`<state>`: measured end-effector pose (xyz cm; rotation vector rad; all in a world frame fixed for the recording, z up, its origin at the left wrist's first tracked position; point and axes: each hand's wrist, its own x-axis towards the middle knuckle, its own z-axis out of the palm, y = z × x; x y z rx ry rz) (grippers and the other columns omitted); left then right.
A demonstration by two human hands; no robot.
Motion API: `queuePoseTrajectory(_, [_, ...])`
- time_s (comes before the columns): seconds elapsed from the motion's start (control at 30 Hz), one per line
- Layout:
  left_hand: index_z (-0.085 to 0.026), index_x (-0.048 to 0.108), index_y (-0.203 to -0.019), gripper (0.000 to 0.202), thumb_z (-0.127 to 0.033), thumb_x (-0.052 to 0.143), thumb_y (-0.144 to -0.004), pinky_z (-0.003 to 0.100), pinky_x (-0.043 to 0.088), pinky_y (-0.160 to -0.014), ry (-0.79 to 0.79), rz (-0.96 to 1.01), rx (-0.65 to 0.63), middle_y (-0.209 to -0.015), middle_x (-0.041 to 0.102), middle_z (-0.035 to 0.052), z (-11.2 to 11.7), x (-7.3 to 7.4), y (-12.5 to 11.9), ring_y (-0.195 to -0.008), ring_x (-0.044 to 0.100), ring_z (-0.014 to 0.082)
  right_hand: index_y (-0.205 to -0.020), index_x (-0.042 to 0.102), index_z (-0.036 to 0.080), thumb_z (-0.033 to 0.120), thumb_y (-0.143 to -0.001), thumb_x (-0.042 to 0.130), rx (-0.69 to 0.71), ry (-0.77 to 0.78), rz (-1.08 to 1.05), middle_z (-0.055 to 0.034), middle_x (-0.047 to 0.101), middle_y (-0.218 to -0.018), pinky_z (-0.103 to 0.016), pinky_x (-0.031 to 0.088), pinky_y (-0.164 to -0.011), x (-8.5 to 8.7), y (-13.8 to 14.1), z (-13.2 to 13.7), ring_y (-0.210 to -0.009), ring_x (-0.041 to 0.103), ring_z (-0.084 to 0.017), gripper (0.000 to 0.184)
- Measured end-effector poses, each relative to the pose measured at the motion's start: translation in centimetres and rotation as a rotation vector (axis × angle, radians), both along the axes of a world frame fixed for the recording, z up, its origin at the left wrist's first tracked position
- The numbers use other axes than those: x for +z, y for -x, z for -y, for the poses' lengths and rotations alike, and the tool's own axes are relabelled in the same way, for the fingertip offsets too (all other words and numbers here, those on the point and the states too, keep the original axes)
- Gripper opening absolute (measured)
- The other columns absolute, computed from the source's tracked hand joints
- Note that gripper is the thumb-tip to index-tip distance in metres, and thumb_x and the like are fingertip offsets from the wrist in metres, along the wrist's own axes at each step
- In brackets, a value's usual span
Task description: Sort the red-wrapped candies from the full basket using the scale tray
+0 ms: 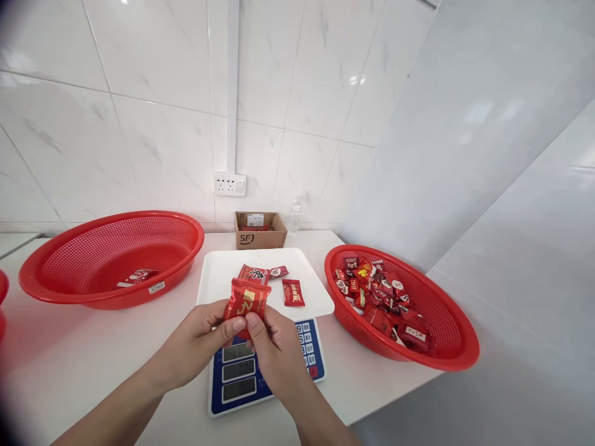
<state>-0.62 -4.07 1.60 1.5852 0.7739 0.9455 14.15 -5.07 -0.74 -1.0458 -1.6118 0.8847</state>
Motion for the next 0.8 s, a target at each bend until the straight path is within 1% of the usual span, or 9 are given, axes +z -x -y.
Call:
queuePoseTrajectory(0.1, [-0.020, 0.062, -0.082, 0.028, -0.043, 0.048, -0.086, 0.027, 0.046, -0.069, -0.076, -0.141, 0.100, -0.077, 0.064, 0.0006, -0.2, -0.2, 0.1, -0.075, 0.057, 0.0160, -0.076, 0.055, 0.021, 0.049, -0.089, 0.040, -0.010, -0.016, 0.114, 0.0010, 0.057, -0.062, -0.023, 0.043, -0.053, 0.1, -0.6, -0.8, -0.056, 0.053, -0.013, 0.035])
queuePoseTrajectory(0.2, [-0.024, 0.057, -0.109, 0.036, -0.049, 0.045, -0.086, 0.029, 0.047, -0.068, -0.157, -0.324, 0.269, -0.093, 0.065, 0.0034, -0.6, -0.5, 0.4, -0.081, 0.058, 0.0181, -0.082, 0.056, 0.020, 0.047, -0.092, 0.035, -0.155, -0.087, 0.283, -0.0013, 0.061, -0.070, -0.026, 0.043, -0.060, 0.6, -2.0, -2.4, -0.064, 0.056, -0.015, 0.036])
queuePoseTrajectory(0.27, [-0.026, 0.050, -0.120, 0.042, -0.051, 0.043, -0.087, 0.030, 0.048, -0.068, -0.214, -0.356, 0.360, -0.102, 0.064, 0.0049, -0.7, -0.5, 0.8, -0.084, 0.059, 0.0182, -0.082, 0.055, 0.020, 0.048, -0.093, 0.030, -0.259, -0.096, 0.398, -0.0024, 0.062, -0.071, -0.027, 0.042, -0.060, 0.8, -3.0, -3.8, -0.066, 0.057, -0.017, 0.039])
queuePoseTrajectory(0.37, [-0.025, 0.051, -0.118, 0.040, -0.049, 0.039, -0.089, 0.030, 0.048, -0.072, -0.280, -0.317, 0.474, -0.104, 0.064, 0.0053, -0.7, -0.1, 1.4, -0.089, 0.059, 0.0180, -0.068, 0.051, 0.022, 0.050, -0.093, 0.026, -0.323, -0.076, 0.688, -0.0040, 0.061, -0.070, -0.028, 0.036, -0.054, 0.9, -4.4, -5.5, -0.066, 0.056, -0.018, 0.045])
queuePoseTrajectory(0.5, [-0.023, 0.053, -0.113, 0.036, -0.047, 0.040, -0.089, 0.029, 0.048, -0.070, -0.308, -0.293, 0.527, -0.099, 0.066, 0.0043, -0.5, 0.4, 1.9, -0.086, 0.060, 0.0177, -0.059, 0.052, 0.021, 0.047, -0.093, 0.032, -0.406, -0.063, 1.079, -0.0080, 0.064, -0.072, -0.029, 0.027, -0.051, 0.9, -5.6, -6.7, -0.078, 0.056, -0.023, 0.047])
queuePoseTrajectory(0.6, [-0.023, 0.053, -0.111, 0.033, -0.045, 0.040, -0.089, 0.028, 0.047, -0.068, -0.314, -0.282, 0.524, -0.096, 0.066, 0.0039, -0.6, 0.5, 1.9, -0.083, 0.060, 0.0169, -0.060, 0.056, 0.021, 0.045, -0.093, 0.034, -0.474, -0.049, 1.143, -0.0089, 0.065, -0.071, -0.029, 0.025, -0.050, 0.9, -6.1, -7.1, -0.079, 0.056, -0.024, 0.046])
queuePoseTrajectory(0.67, [-0.023, 0.053, -0.111, 0.033, -0.044, 0.040, -0.089, 0.028, 0.047, -0.069, -0.314, -0.279, 0.515, -0.096, 0.066, 0.0035, -0.6, 0.4, 1.9, -0.083, 0.059, 0.0162, -0.070, 0.061, 0.020, 0.043, -0.092, 0.037, -0.481, -0.063, 1.120, -0.0091, 0.066, -0.078, -0.029, 0.029, -0.053, 0.9, -6.2, -7.2, -0.082, 0.056, -0.024, 0.040])
queuePoseTrajectory(0.73, [-0.023, 0.053, -0.110, 0.033, -0.045, 0.040, -0.090, 0.027, 0.047, -0.068, -0.309, -0.282, 0.509, -0.096, 0.066, 0.0031, -0.6, 0.4, 1.8, -0.083, 0.058, 0.0158, -0.082, 0.065, 0.019, 0.037, -0.091, 0.043, -0.414, -0.111, 1.070, -0.0092, 0.067, -0.088, -0.031, 0.036, -0.062, 0.7, -5.9, -7.2, -0.089, 0.056, -0.024, 0.030])
queuePoseTrajectory(0.8, [-0.023, 0.053, -0.110, 0.033, -0.046, 0.040, -0.090, 0.027, 0.046, -0.067, -0.302, -0.290, 0.504, -0.095, 0.066, 0.0028, -0.6, 0.4, 1.7, -0.083, 0.058, 0.0158, -0.086, 0.067, 0.019, 0.031, -0.090, 0.047, -0.305, -0.155, 1.023, -0.0076, 0.067, -0.093, -0.031, 0.039, -0.072, 0.3, -5.4, -7.1, -0.092, 0.055, -0.022, 0.023])
